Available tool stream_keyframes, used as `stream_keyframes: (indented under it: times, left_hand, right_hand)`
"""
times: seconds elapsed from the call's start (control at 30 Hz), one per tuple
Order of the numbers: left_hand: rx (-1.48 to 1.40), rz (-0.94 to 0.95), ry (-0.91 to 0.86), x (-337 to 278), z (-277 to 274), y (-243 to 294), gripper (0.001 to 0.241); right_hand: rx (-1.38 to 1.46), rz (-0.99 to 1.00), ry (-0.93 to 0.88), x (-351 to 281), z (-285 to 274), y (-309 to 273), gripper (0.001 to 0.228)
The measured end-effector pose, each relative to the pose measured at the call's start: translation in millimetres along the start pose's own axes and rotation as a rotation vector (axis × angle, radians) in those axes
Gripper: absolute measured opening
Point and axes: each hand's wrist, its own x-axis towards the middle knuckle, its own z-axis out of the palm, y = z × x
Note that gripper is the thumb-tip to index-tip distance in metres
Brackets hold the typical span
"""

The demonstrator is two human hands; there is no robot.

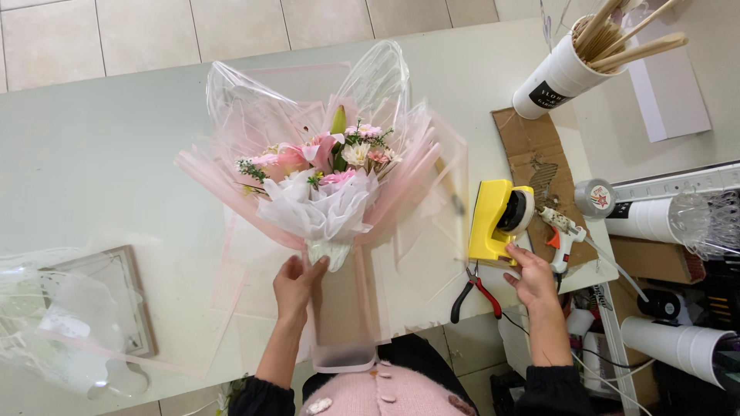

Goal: The person cuts a sheet of pink tissue paper, folds it into decorative points, and attaches the paper to the base of a flower bouquet using tape.

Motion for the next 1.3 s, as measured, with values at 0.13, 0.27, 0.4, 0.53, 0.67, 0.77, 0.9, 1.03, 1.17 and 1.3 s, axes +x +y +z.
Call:
stream_keyframes:
  times: [0.13, 0.27, 0.4, 0.53, 0.67, 0.77, 0.9, 1.03, 1.17, 1.3]
  left_hand:
    - [0.049, 0.355, 0.367, -80, 36, 11, 0.079]
    - [0.205, 0.450, -0.622, -126, 130, -18, 0.014]
    - [0.412, 0.354, -1.107, -114, 247, -55, 0.033]
    - [0.280, 0.255, -0.986, -91, 297, -73, 0.036]
    - [0.033, 0.113, -0.875, -81, 311, -91, 0.030]
    - [-0.024, 0.095, -0.828, -87, 310, -87, 0.028]
    - [-0.028, 0.102, -0.808, -95, 304, -71, 0.028]
    - [-0.012, 0.107, -0.805, -95, 304, -77, 0.033]
    - [0.000, 0.148, -0.798, -92, 305, -88, 0.027]
    - [-0.050, 0.172, -0.793, -93, 305, -95, 0.022]
  right_hand:
    - [0.085, 0.154, 0.043, -18, 12, -30, 0.016]
    - [0.124, 0.274, -0.084, -7, -8, -19, 0.015]
    - [0.253, 0.334, -0.250, 13, -40, -17, 0.008]
    - [0.087, 0.136, 0.103, -65, -2, -47, 0.020]
    - [0.118, 0.150, 0.093, -140, -21, 2, 0.016]
    - [0.079, 0.212, 0.092, -179, -42, 69, 0.016]
    - [-0.102, 0.043, 0.052, -186, -79, 174, 0.022]
    - [-0.136, -0.091, 0.019, -196, -96, 254, 0.019]
    - [-0.297, -0.016, -0.044, -205, -108, 287, 0.022]
    - [-0.352, 0.052, -0.212, -208, -122, 301, 0.014]
